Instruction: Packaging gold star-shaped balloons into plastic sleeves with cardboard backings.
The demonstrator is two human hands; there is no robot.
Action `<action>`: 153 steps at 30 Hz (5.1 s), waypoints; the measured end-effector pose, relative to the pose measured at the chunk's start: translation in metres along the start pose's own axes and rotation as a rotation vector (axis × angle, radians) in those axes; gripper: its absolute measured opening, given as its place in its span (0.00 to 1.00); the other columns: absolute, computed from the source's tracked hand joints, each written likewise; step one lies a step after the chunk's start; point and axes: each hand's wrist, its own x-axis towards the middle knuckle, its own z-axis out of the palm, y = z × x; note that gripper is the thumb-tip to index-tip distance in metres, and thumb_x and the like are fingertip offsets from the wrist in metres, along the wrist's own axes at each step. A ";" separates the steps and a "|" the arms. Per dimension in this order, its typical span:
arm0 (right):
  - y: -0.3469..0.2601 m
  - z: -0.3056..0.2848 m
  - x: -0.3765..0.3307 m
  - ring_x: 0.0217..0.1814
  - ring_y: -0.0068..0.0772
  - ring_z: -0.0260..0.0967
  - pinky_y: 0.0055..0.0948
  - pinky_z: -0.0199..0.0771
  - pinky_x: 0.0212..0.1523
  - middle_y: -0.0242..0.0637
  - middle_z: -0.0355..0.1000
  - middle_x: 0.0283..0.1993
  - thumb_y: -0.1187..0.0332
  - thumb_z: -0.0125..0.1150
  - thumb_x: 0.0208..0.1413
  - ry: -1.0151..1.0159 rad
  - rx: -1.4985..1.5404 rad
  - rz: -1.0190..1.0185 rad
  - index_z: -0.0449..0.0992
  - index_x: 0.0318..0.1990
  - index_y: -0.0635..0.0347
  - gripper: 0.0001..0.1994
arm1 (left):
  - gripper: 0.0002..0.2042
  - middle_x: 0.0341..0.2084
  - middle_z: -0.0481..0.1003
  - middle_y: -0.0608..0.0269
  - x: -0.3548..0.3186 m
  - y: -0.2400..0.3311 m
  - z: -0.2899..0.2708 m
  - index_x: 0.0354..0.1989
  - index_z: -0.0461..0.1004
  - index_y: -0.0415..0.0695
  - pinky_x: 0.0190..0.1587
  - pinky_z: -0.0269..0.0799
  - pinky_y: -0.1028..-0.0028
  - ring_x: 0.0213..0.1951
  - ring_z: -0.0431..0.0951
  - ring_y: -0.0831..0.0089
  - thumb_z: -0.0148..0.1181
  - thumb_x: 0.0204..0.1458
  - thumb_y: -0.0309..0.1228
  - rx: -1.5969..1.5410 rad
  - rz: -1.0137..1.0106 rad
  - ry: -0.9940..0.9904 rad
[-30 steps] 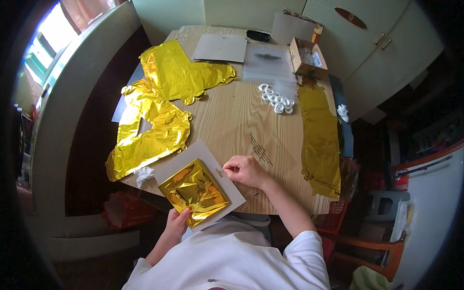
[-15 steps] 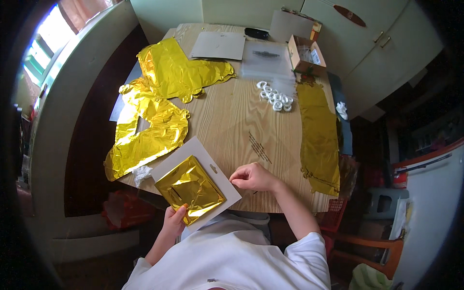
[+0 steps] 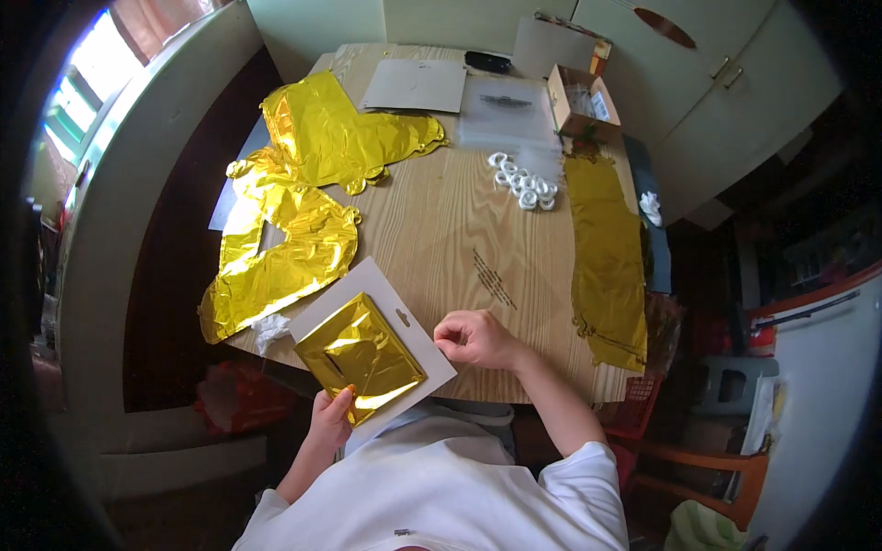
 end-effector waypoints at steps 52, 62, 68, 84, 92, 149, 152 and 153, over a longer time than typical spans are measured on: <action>0.022 0.024 0.006 0.31 0.38 0.73 0.35 0.76 0.33 0.34 0.72 0.31 0.71 0.65 0.50 0.547 -0.745 0.069 0.76 0.28 0.56 0.03 | 0.15 0.46 0.76 0.58 -0.002 0.009 0.001 0.52 0.72 0.34 0.50 0.72 0.72 0.46 0.76 0.74 0.56 0.62 0.31 0.163 -0.287 -0.070; 0.012 0.024 -0.004 0.31 0.39 0.75 0.35 0.77 0.32 0.35 0.73 0.29 0.68 0.65 0.50 0.408 -0.686 0.061 0.77 0.28 0.54 0.03 | 0.13 0.47 0.76 0.58 0.008 0.012 0.012 0.52 0.71 0.36 0.51 0.72 0.71 0.48 0.77 0.71 0.54 0.62 0.30 0.000 -0.277 -0.041; 0.006 0.017 -0.004 0.31 0.41 0.75 0.38 0.76 0.33 0.37 0.75 0.30 0.66 0.64 0.51 0.276 -0.561 0.206 0.77 0.29 0.57 0.06 | 0.13 0.49 0.75 0.57 0.012 0.003 0.019 0.52 0.71 0.36 0.53 0.71 0.70 0.50 0.75 0.71 0.53 0.63 0.29 0.028 -0.224 -0.026; -0.006 0.039 -0.007 0.29 0.38 0.75 0.34 0.76 0.28 0.36 0.70 0.27 0.67 0.63 0.52 0.293 -0.873 0.042 0.70 0.29 0.56 0.07 | 0.12 0.44 0.76 0.61 0.012 -0.021 0.041 0.50 0.71 0.36 0.47 0.75 0.71 0.44 0.77 0.74 0.51 0.64 0.31 0.083 -0.196 0.024; -0.020 0.058 -0.009 0.31 0.31 0.73 0.29 0.75 0.28 0.32 0.66 0.27 0.71 0.62 0.49 0.290 -1.055 -0.047 0.67 0.28 0.54 0.07 | 0.13 0.43 0.76 0.60 0.019 -0.025 0.047 0.50 0.71 0.36 0.46 0.77 0.71 0.43 0.77 0.75 0.52 0.64 0.33 0.087 -0.201 -0.049; -0.050 0.076 -0.029 0.31 0.27 0.69 0.26 0.74 0.25 0.29 0.63 0.27 0.70 0.58 0.46 0.212 -1.013 -0.107 0.68 0.28 0.53 0.05 | 0.10 0.33 0.79 0.54 0.015 -0.030 0.059 0.38 0.74 0.33 0.39 0.81 0.73 0.34 0.83 0.67 0.51 0.64 0.28 0.161 -0.172 0.024; -0.049 0.079 -0.027 0.31 0.27 0.69 0.25 0.74 0.24 0.30 0.64 0.27 0.70 0.58 0.46 0.254 -1.011 -0.079 0.68 0.28 0.53 0.05 | 0.09 0.31 0.79 0.57 0.011 -0.037 0.057 0.37 0.74 0.36 0.38 0.82 0.72 0.34 0.83 0.67 0.51 0.64 0.29 0.179 -0.166 0.033; -0.050 0.080 -0.023 0.31 0.27 0.69 0.25 0.74 0.24 0.30 0.64 0.27 0.70 0.58 0.46 0.266 -1.025 -0.075 0.68 0.28 0.54 0.05 | 0.09 0.32 0.79 0.57 0.011 -0.039 0.056 0.37 0.74 0.36 0.38 0.82 0.72 0.35 0.83 0.67 0.51 0.64 0.29 0.177 -0.168 0.030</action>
